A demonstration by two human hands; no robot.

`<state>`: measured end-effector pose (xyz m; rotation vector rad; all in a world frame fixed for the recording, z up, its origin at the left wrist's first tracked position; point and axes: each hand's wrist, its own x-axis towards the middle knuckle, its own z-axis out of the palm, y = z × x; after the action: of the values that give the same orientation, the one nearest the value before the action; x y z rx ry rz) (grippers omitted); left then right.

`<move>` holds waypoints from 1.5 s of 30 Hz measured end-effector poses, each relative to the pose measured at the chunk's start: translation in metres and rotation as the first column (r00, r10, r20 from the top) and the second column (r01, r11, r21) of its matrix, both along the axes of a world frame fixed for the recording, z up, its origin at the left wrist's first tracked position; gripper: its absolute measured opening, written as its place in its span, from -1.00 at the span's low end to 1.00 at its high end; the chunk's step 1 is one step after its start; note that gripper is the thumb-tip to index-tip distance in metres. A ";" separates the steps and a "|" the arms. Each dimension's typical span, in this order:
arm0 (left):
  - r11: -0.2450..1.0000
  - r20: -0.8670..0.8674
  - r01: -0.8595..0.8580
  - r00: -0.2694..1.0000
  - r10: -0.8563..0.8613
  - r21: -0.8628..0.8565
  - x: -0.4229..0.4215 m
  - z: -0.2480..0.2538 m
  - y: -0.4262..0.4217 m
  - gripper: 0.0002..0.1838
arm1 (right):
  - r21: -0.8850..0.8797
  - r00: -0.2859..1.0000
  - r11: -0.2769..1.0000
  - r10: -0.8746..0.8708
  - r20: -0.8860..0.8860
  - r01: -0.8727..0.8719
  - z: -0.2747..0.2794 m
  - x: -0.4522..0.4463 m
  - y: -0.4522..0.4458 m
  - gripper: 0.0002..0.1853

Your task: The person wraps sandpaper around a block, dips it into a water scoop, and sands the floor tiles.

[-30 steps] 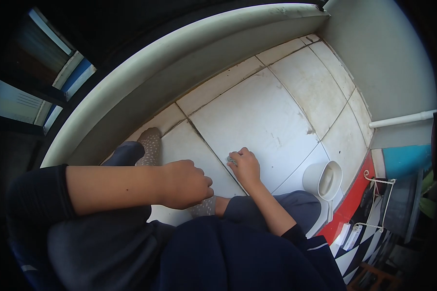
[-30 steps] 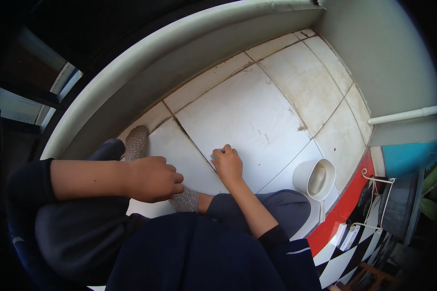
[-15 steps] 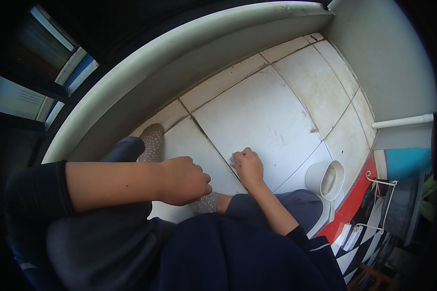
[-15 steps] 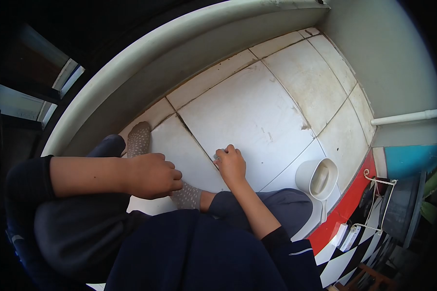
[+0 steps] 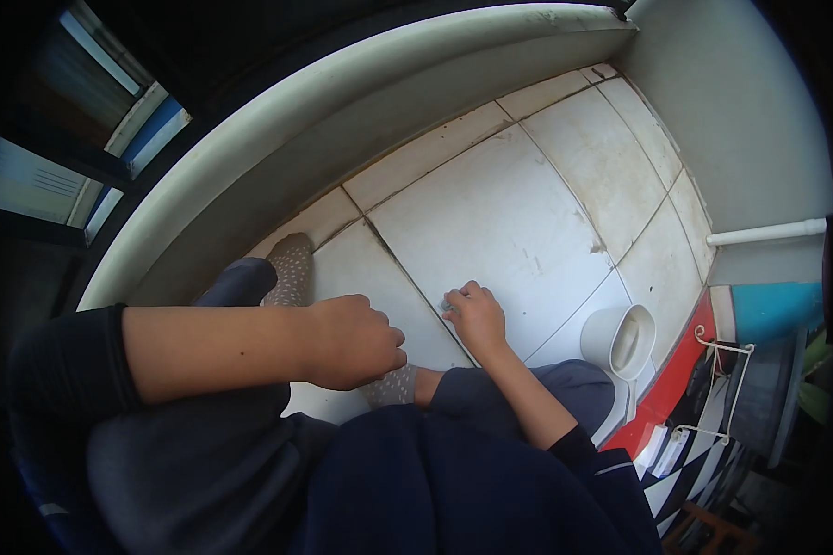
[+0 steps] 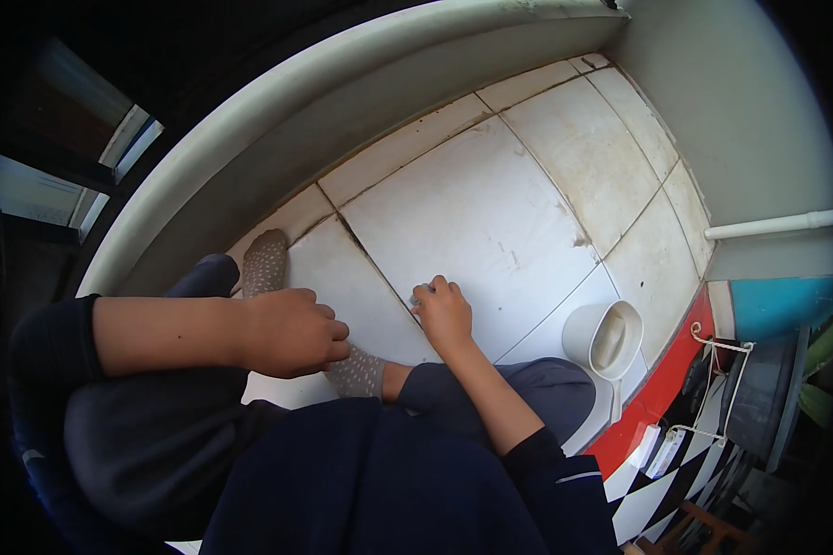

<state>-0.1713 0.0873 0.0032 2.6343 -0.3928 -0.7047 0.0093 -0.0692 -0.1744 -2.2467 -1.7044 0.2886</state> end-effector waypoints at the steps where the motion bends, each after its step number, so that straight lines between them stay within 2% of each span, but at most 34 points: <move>1: 1.000 0.006 0.006 1.000 -0.006 -0.008 0.002 0.001 -0.001 -0.83 | -0.004 0.999 1.000 -0.025 -0.038 0.025 0.000 -0.002 0.014 -0.79; 3: 1.000 0.009 0.021 1.000 -0.021 0.014 0.006 0.004 -0.002 -0.83 | -0.007 0.996 0.998 -0.056 -0.075 0.056 0.001 -0.005 0.029 -0.79; 6: 1.000 0.013 0.018 1.000 -0.018 0.011 0.007 0.006 -0.002 -0.83 | -0.043 0.994 0.996 -0.081 -0.077 0.078 0.004 -0.003 0.006 -0.78; 10: 0.999 -0.047 -0.044 0.998 0.044 0.004 -0.005 0.006 0.006 -0.83 | -0.153 1.000 0.988 -0.015 -0.023 0.011 0.009 0.008 -0.039 -0.76; 13: 0.999 -0.057 -0.043 0.997 0.044 0.017 -0.012 0.000 0.008 -0.82 | -0.093 1.000 0.996 0.013 -0.016 -0.014 0.007 0.006 -0.032 -0.73; 15: 0.999 -0.045 -0.031 0.998 0.032 0.009 -0.011 -0.002 0.006 -0.81 | 0.044 0.999 0.999 0.009 -0.053 -0.006 -0.002 -0.002 -0.002 -0.72; 20: 1.000 -0.027 -0.009 1.000 0.009 0.010 -0.004 0.003 0.004 -0.80 | 0.086 0.990 0.994 -0.061 -0.129 0.072 -0.010 -0.015 0.044 -0.69; 22: 1.000 0.007 -0.015 1.000 0.015 0.010 -0.002 0.005 0.005 -0.81 | 0.091 0.989 0.993 -0.064 -0.133 0.076 -0.008 -0.011 0.033 -0.68; 24: 0.999 0.018 -0.036 0.999 0.036 -0.001 -0.008 0.004 0.009 -0.81 | -0.001 0.997 1.000 0.002 -0.077 -0.003 -0.001 -0.006 -0.001 -0.68; 27: 0.998 -0.009 -0.066 0.998 0.066 -0.006 -0.021 0.000 0.014 -0.81 | 0.011 0.997 0.999 0.042 -0.070 -0.041 0.000 -0.001 -0.020 -0.66; 32: 0.999 -0.052 -0.045 0.998 0.046 0.029 -0.021 -0.005 0.009 -0.81 | 0.123 0.996 0.992 0.019 -0.084 -0.008 -0.012 -0.023 0.046 -0.67; 34: 0.999 0.003 -0.029 1.000 0.029 0.021 -0.017 -0.004 0.009 -0.80 | 0.132 0.993 0.990 -0.028 -0.114 0.044 -0.016 -0.030 0.074 -0.69; 37: 0.999 0.008 -0.023 1.000 0.022 0.028 -0.012 0.000 0.009 -0.80 | 0.126 0.989 0.990 -0.039 -0.146 0.058 -0.013 -0.029 0.075 -0.68; 41: 0.997 0.034 -0.078 0.996 0.079 -0.020 -0.019 0.002 0.013 -0.82 | 0.054 0.992 0.999 0.007 -0.124 -0.001 -0.010 -0.014 0.021 -0.67; 45: 0.995 -0.044 -0.100 0.994 0.100 0.003 -0.031 -0.003 0.015 -0.83 | 0.059 0.995 0.998 0.024 -0.099 -0.019 -0.011 -0.015 0.016 -0.66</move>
<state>-0.2019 0.1027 0.0004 2.6138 -0.2458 -0.7289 -0.0058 -0.0531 -0.1859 -2.1369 -1.6653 0.3448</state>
